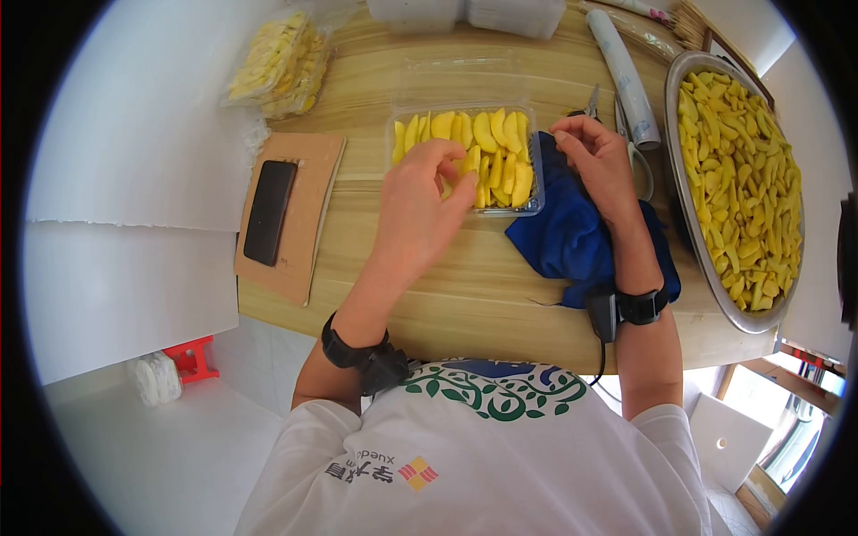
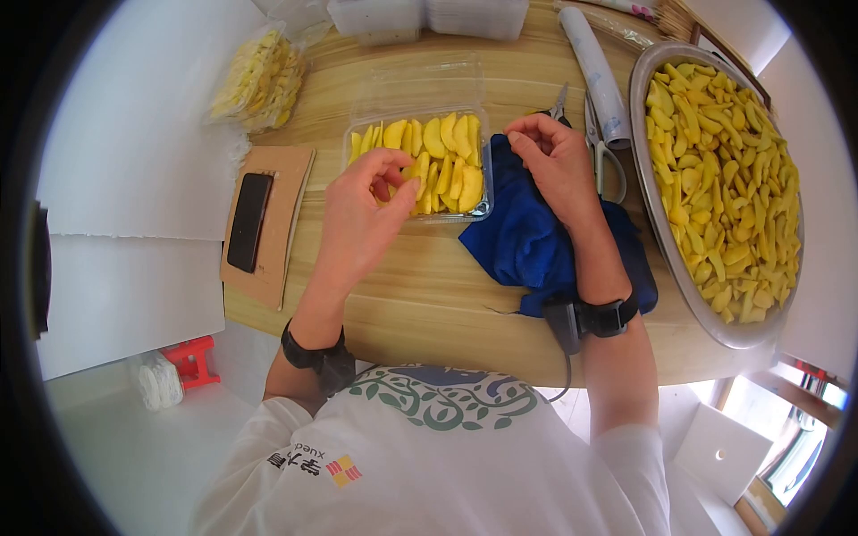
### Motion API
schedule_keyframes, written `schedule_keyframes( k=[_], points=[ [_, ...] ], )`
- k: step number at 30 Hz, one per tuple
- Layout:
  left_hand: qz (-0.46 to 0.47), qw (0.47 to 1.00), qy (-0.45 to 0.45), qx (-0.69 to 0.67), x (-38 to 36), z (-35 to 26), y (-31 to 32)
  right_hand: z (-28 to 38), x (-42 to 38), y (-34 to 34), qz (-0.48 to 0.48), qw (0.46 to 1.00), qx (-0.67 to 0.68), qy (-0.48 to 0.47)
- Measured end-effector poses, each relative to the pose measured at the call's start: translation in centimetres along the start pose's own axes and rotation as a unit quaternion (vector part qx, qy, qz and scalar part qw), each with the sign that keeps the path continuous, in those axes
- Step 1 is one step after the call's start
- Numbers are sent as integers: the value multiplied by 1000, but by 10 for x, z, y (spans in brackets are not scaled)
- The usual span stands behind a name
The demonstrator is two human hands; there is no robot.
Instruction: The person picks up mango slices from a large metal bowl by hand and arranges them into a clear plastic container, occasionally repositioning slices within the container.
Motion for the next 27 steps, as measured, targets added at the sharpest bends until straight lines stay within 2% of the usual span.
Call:
schedule_keyframes(
  k=[3, 6, 12, 16, 18, 19, 21, 22, 23, 25, 27],
  points=[
    [24, 998, -51, -9, -1, 0, -2, -1, 1, -1, 4, 1000, 6, -5],
    [36, 997, -64, -5, -1, 1, -1, -2, 1, 0, 3, 1000, -4, -8],
    [-5, 998, -56, -25, 6, -20, -20, -5, 2, 0, -10, 1000, -14, -20],
    [26, 996, 56, -66, 17, -73, -12, -4, 2, 1, -29, 997, 34, -58],
    [100, 979, 106, -143, 15, -103, 5, -6, 2, 2, -27, 997, 59, -50],
    [106, 977, 110, -148, 14, -111, 13, -5, 3, 2, -24, 995, 80, -54],
    [208, 957, 200, -33, 5, -131, 39, -3, 3, -2, -30, 996, 74, -29],
    [195, 937, 288, 23, -3, -129, 51, -3, 2, -2, -30, 997, 71, -4],
    [198, 937, 286, 23, -9, -121, 59, -1, 0, -2, -32, 997, 72, -1],
    [241, 900, 264, 248, -22, -101, 82, 2, 0, -1, -32, 995, 95, -3],
    [238, 898, 255, 267, -29, -92, 96, -3, 3, -1, -33, 994, 103, -17]
  ],
)
Point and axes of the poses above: each hand's wrist, its own x-axis towards the middle knuckle, its own y-axis out of the palm, z = x × y, the point moved 5 cm from there along x, towards the middle knuckle, and after that the axes turned 1 degree about -y, right-handed, at the moved point
